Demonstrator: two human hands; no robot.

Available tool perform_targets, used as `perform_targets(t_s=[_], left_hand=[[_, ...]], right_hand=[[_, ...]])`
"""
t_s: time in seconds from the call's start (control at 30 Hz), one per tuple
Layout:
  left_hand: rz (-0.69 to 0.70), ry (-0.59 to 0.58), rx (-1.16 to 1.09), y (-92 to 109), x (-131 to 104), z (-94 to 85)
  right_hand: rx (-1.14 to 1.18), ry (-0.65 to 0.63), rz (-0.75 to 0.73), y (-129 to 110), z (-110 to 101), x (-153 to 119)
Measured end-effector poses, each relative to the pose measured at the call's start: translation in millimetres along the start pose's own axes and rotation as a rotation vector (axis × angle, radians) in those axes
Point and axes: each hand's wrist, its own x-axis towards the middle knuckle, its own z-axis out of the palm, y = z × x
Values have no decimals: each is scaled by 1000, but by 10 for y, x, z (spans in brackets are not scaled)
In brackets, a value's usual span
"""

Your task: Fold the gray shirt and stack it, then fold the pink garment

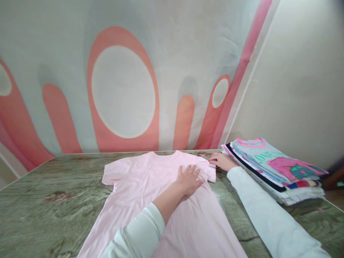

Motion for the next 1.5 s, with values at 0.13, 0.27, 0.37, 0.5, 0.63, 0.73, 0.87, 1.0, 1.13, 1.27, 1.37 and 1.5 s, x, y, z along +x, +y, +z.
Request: perform_targets(t_s=[0.13, 0.27, 0.37, 0.5, 0.63, 0.73, 0.87, 1.0, 1.13, 1.27, 1.37, 1.5], left_hand=[[-6, -2, -1, 10, 0, -8], [-8, -11, 8, 8, 5, -9], [-12, -10, 15, 6, 9, -1], [-11, -16, 6, 12, 3, -14], [-4, -34, 10, 18, -11, -47], [-7, -24, 14, 17, -17, -55], [-14, -26, 12, 15, -16, -47], [-8, -31, 15, 16, -8, -34], [-15, -15, 6, 12, -1, -19], [-13, -17, 0, 8, 0, -19], [-7, -22, -5, 14, -2, -34], [-10, -26, -4, 27, -7, -62]], right_hand=[[-109, -38, 9, -98, -37, 7], [-273, -36, 29, -257, -67, -1], [-342, 32, 93, -305, -66, -6], [-208, 134, 180, -183, -37, 12], [17, 156, 215, -39, 17, 29], [101, 151, 209, 1, 70, 30], [153, 179, 209, 86, 150, 33], [190, 186, 216, 219, 205, 29], [149, 208, 188, 192, 159, 40], [140, 245, 50, -40, 122, 84], [157, 130, -82, -198, 176, 121], [21, 79, -39, -196, 247, 130]])
